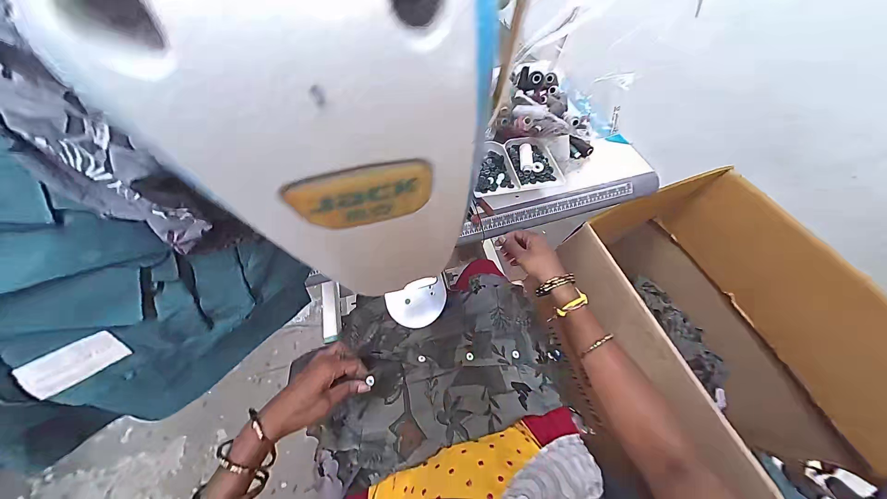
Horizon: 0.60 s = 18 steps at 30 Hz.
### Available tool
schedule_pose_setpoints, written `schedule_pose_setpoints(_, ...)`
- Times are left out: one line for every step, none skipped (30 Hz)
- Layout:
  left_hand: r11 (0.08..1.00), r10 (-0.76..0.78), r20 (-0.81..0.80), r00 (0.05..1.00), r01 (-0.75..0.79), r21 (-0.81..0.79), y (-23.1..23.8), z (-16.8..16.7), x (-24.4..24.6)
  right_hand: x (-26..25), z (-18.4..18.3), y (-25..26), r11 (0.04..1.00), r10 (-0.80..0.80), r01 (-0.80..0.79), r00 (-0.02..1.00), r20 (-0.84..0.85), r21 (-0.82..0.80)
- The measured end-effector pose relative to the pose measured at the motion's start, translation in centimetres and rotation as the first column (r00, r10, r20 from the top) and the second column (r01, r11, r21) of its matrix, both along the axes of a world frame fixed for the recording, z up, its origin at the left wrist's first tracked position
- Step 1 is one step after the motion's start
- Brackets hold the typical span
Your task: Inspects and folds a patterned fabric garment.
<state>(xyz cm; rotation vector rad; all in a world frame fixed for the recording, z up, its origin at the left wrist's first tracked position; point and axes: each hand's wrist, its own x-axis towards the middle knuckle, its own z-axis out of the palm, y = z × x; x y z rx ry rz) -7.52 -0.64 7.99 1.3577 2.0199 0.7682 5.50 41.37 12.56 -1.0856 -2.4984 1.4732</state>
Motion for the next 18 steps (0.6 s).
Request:
schedule_pose_setpoints(0.998,0.013,0.063,0.998,-0.017,0.060,-0.3,0.6,0.5,0.0,0.6,0.5,1.000,-0.029,0.029,0.999,-0.014,-0.004)
schedule_pose_setpoints(0.992,0.023,0.123,0.992,-0.038,0.116,-0.2,1.3,1.1,0.0,1.1,1.0,0.999,-0.035,0.035,0.999,-0.007,0.020)
schedule_pose_setpoints(0.982,0.027,0.185,0.982,-0.060,0.176,0.1,1.8,1.8,0.0,1.4,1.6,0.998,-0.011,0.009,0.999,0.039,0.058)
schedule_pose_setpoints(0.969,0.035,0.239,0.970,-0.092,0.231,0.8,2.1,2.7,0.0,1.3,2.2,0.994,0.044,-0.056,0.991,0.126,0.092)
schedule_pose_setpoints(0.953,0.049,0.276,0.960,-0.128,0.274,1.7,2.4,3.8,-0.1,0.6,2.5,0.985,0.120,-0.144,0.966,0.231,0.094)
schedule_pose_setpoints(0.939,0.070,0.291,0.954,-0.161,0.304,3.0,2.8,4.9,-0.4,-0.5,2.6,0.970,0.201,-0.233,0.928,0.313,0.067)
schedule_pose_setpoints(0.926,0.082,0.292,0.953,-0.181,0.331,4.6,3.1,6.1,-0.8,-2.1,2.5,0.957,0.258,-0.288,0.899,0.354,0.032)
schedule_pose_setpoints(0.920,0.054,0.280,0.958,-0.157,0.359,6.5,3.2,7.0,-1.5,-4.0,2.1,0.954,0.281,-0.298,0.896,0.345,-0.003)
schedule_pose_setpoints(0.914,0.017,0.251,0.968,-0.117,0.389,8.5,3.1,7.8,-2.1,-6.0,1.5,0.960,0.272,-0.279,0.919,0.285,-0.019)
schedule_pose_setpoints(0.904,-0.022,0.230,0.973,-0.079,0.421,10.5,2.9,8.5,-2.6,-8.0,0.5,0.969,0.243,-0.245,0.951,0.189,-0.010)
schedule_pose_setpoints(0.899,-0.062,0.224,0.973,-0.043,0.436,12.3,2.7,9.0,-2.8,-9.3,-0.8,0.977,0.209,-0.211,0.974,0.088,0.020)
schedule_pose_setpoints(0.906,-0.084,0.252,0.964,-0.031,0.422,13.9,2.6,9.3,-2.6,-10.0,-2.3,0.985,0.166,-0.166,0.986,-0.012,0.043)
schedule_pose_setpoints(0.921,-0.058,0.321,0.945,-0.073,0.383,15.1,2.5,9.6,-2.0,-10.1,-3.8,0.992,0.119,-0.115,0.990,-0.074,0.048)
schedule_pose_setpoints(0.946,0.038,0.373,0.927,-0.154,0.287,16.0,2.6,9.9,-1.1,-9.8,-5.2,0.997,0.066,-0.060,0.992,-0.111,0.052)
schedule_pose_setpoints(0.955,0.165,0.384,0.908,-0.245,0.169,16.9,2.7,10.0,-0.2,-9.8,-6.1,0.998,0.015,-0.007,0.989,-0.148,0.058)
schedule_pose_setpoints(0.941,0.282,0.370,0.885,-0.330,0.073,17.8,2.7,9.8,0.7,-9.9,-6.5,0.997,-0.022,0.035,0.979,-0.201,0.062)
schedule_pose_setpoints(0.914,0.381,0.333,0.863,-0.406,0.008,18.6,2.7,9.4,1.4,-10.2,-6.7,0.996,-0.052,0.069,0.964,-0.260,0.060)
schedule_pose_setpoints(0.887,0.448,0.290,0.846,-0.460,-0.030,19.3,2.7,8.9,2.1,-10.3,-6.7,0.996,-0.074,0.087,0.951,-0.299,0.030)
